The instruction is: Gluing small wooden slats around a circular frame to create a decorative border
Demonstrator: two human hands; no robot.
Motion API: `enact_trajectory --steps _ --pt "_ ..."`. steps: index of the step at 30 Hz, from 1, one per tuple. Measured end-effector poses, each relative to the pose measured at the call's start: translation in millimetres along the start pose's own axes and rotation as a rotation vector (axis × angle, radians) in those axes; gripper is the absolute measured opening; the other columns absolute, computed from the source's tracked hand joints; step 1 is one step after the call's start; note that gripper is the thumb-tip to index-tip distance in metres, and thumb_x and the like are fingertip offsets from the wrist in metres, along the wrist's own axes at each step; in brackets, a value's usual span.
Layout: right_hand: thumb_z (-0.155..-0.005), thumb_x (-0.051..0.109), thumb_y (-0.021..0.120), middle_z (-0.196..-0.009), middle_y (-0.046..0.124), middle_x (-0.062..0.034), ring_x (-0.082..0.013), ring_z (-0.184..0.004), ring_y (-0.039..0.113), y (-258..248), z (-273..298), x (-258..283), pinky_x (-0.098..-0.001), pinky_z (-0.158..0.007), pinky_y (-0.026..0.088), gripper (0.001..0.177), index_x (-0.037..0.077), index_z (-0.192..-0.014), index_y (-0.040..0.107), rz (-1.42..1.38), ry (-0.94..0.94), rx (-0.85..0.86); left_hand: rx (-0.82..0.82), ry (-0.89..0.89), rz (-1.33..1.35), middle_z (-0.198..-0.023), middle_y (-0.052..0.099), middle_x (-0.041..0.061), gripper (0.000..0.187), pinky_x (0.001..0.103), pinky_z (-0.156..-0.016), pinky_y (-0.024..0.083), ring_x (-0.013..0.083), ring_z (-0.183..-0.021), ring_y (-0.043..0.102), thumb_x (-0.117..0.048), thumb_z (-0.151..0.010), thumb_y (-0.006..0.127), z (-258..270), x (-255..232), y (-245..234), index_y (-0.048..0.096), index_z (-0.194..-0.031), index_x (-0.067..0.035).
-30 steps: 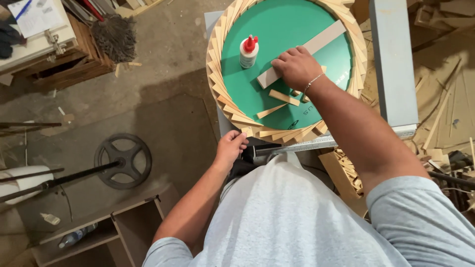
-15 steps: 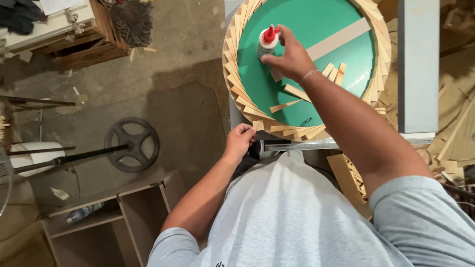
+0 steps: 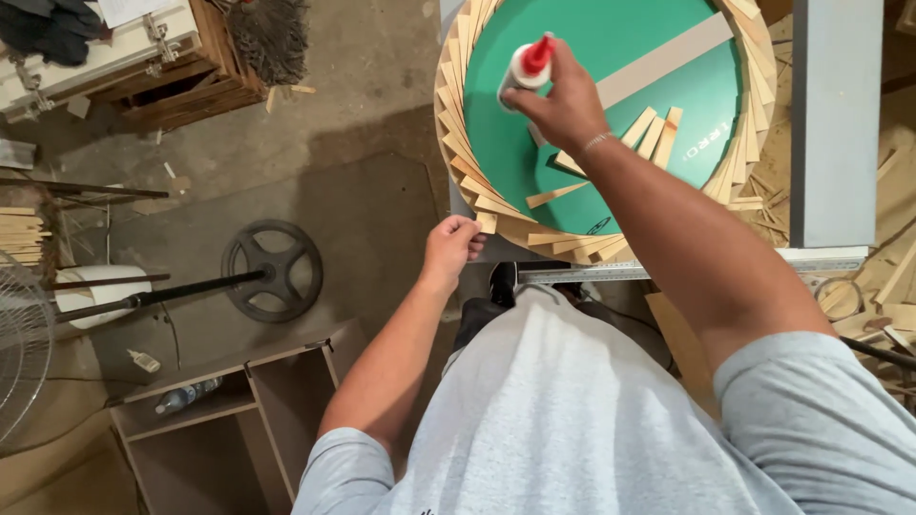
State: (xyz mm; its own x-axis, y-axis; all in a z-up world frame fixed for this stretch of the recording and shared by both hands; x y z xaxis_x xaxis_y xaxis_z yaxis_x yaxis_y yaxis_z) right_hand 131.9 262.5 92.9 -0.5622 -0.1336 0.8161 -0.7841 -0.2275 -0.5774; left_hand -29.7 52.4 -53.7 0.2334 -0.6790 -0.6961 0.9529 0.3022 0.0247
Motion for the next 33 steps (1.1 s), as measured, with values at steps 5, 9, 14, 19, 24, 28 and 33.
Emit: enact_trajectory --steps 5,9,14,19,24,28,33 --pt "-0.088 0.024 0.079 -0.114 0.061 -0.0084 -0.0216 -0.101 0.059 -57.6 58.6 -2.4 -0.0364 -0.092 0.050 0.050 0.008 -0.128 0.055 -0.329 0.055 -0.116 -0.012 0.092 0.029 -0.068 0.066 0.007 0.011 0.023 -0.053 0.044 0.0114 -0.058 0.057 -0.012 -0.087 0.066 2.5 -13.4 -13.0 0.066 -0.077 -0.009" --pt "-0.095 0.017 0.076 -0.122 0.066 -0.0153 -0.0261 -0.113 0.064 -88.4 125.2 -66.9 -0.0499 -0.107 0.052 0.043 0.004 -0.131 0.054 -0.589 -0.047 -0.097 -0.020 0.289 -0.025 -0.063 0.062 0.009 0.008 0.022 -0.049 0.049 0.0113 -0.056 0.058 -0.012 -0.083 0.074 -19.3 -34.9 -30.6 0.071 -0.082 -0.005" --pt "-0.095 0.018 0.069 -0.112 0.069 -0.0161 -0.0257 -0.100 0.070 -97.6 199.9 -71.2 -0.0487 -0.095 0.057 0.035 0.002 -0.124 0.055 -0.699 0.145 -0.110 -0.043 0.362 -0.216 -0.061 0.066 0.004 0.013 0.022 -0.051 0.049 0.0080 -0.054 0.059 -0.021 -0.081 0.078 -39.1 -68.5 -28.2 0.076 -0.084 -0.009" --pt "-0.100 0.029 0.061 -0.099 0.074 -0.0182 -0.0271 -0.084 0.077 -87.6 262.6 -91.3 -0.0453 -0.078 0.064 0.029 0.003 -0.114 0.059 -0.892 0.314 -0.177 -0.172 0.296 -0.677 -0.075 0.075 -0.010 0.020 0.026 -0.071 0.057 0.0120 -0.077 0.073 -0.051 -0.078 0.079 -16.0 -92.2 -19.8 0.081 -0.089 -0.035" --pt "-0.091 0.039 0.062 -0.110 0.072 -0.0251 -0.0367 -0.091 0.076 -68.9 321.2 -101.8 -0.0544 -0.081 0.062 0.059 0.000 -0.134 0.056 -1.085 0.432 -0.120 -0.308 0.902 -0.716 -0.074 0.072 0.008 0.010 0.040 -0.068 0.056 0.0307 -0.075 0.072 -0.024 -0.080 0.082 56.7 -127.3 14.5 0.076 -0.081 -0.016" --pt "-0.075 0.021 0.078 -0.114 0.074 -0.0208 -0.0305 -0.098 0.074 -67.1 338.3 -122.0 -0.0513 -0.089 0.059 0.062 -0.002 -0.130 0.062 -0.883 0.434 0.100 -0.096 1.213 -0.816 -0.077 0.073 0.001 0.018 0.034 -0.073 0.058 0.0227 -0.077 0.073 -0.030 -0.076 0.088 49.8 -94.7 57.5 0.076 -0.085 -0.020" --pt "-0.072 0.013 0.084 -0.120 0.071 -0.0144 -0.0262 -0.108 0.065 -88.3 329.4 -100.8 -0.0433 -0.094 0.052 0.074 0.008 -0.142 0.062 -0.461 0.519 0.026 -0.016 1.386 -1.273 -0.082 0.061 0.002 0.033 0.042 -0.073 0.056 0.0282 -0.084 0.067 -0.037 -0.064 0.085 28.2 -89.7 117.5 0.070 -0.086 -0.018"
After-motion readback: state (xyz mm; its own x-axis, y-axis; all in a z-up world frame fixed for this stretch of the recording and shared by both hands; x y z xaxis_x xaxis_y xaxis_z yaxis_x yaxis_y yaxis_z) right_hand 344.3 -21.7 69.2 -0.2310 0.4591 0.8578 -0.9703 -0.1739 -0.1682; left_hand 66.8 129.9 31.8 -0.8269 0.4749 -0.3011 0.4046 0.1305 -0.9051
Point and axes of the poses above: each hand's wrist, its own z-axis away from the middle knuckle, its own y-axis out of the palm, x = y × z, the point moved 5 cm from there along -z, towards the middle knuckle
